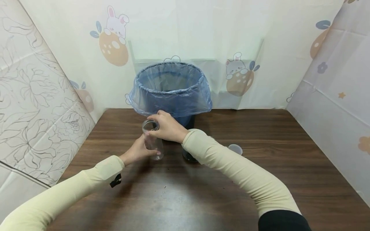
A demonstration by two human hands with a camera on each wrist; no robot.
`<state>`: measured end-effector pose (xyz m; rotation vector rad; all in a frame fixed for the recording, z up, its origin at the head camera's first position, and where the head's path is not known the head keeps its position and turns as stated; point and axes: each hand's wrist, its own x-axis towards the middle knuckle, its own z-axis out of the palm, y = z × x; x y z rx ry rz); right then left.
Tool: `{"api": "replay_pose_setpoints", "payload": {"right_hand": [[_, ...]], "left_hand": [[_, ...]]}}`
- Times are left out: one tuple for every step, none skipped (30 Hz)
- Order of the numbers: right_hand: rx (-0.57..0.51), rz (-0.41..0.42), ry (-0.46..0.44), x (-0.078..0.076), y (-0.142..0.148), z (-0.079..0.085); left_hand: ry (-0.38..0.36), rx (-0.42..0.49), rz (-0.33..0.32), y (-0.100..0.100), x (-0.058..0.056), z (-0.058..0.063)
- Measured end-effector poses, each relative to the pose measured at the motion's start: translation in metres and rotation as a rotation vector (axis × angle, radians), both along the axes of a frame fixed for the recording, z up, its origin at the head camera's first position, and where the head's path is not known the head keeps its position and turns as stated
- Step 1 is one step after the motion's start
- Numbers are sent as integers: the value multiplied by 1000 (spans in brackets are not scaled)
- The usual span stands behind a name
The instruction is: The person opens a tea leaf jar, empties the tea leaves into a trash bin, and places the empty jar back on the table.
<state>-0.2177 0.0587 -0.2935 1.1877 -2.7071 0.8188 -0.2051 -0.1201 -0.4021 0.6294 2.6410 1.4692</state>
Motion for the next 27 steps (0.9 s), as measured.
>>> {"api": "replay_pose_setpoints", "payload": {"right_hand": [[-2, 1, 0, 0, 1, 0], [-6, 3, -4, 0, 1, 0], [-9, 6, -9, 0, 2, 0], [-12, 9, -14, 1, 4, 0], [-16, 12, -21, 1, 5, 1], [-17, 13, -30, 2, 7, 1], [-18, 14, -39, 3, 10, 2], [-14, 13, -46, 4, 12, 3], [-7, 9, -51, 5, 15, 4], [1, 6, -52, 5, 19, 5], [9, 3, -50, 6, 23, 5], [18, -2, -52, 6, 27, 5], [29, -9, -54, 6, 32, 6], [39, -19, -58, 6, 37, 6], [49, -25, -58, 6, 42, 5], [56, -28, -62, 6, 47, 5], [62, -30, -71, 5, 52, 4], [69, -31, -81, 5, 58, 3], [77, -31, -91, 5, 63, 2], [84, -29, -100, 5, 68, 0], [98, -30, -108, 5, 73, -1], [114, -35, -122, 4, 78, -3], [134, -44, -134, 4, 83, -4], [157, -57, -143, 4, 88, -6], [184, -76, -154, 4, 92, -8], [212, -96, -161, 3, 97, -9], [240, -115, -164, 3, 100, -11]], "left_hand": [[4, -2, 0, 0, 0, 0], [8, -5, 0, 0, 0, 0], [8, -5, 3, 0, 0, -1], [10, -7, 4, 0, 0, -1], [12, -14, 6, -1, 0, -2], [12, -23, 7, -1, 0, -4], [7, -32, 14, -1, 1, -5], [-1, -43, 24, -2, 1, -6], [-8, -54, 36, -2, 3, -7], [-7, -63, 45, -3, 3, -9], [-9, -77, 62, -4, 5, -10], [-12, -87, 82, -4, 7, -10], [-10, -98, 103, -5, 9, -11], [-3, -111, 122, -6, 11, -11], [0, -127, 146, -7, 14, -11], [3, -142, 167, -8, 18, -11], [-6, -162, 190, -10, 23, -10], [-12, -182, 206, -12, 28, -9], [-16, -203, 215, -13, 33, -9], [-28, -218, 217, -14, 38, -7], [-36, -229, 211, -15, 43, -6], [-42, -235, 195, -14, 48, -5], [-48, -237, 172, -13, 53, -3], [-54, -238, 148, -10, 57, -2], [-60, -231, 115, -7, 61, 0], [-63, -219, 82, -4, 64, 1], [-65, -207, 48, 1, 66, 2]]}}
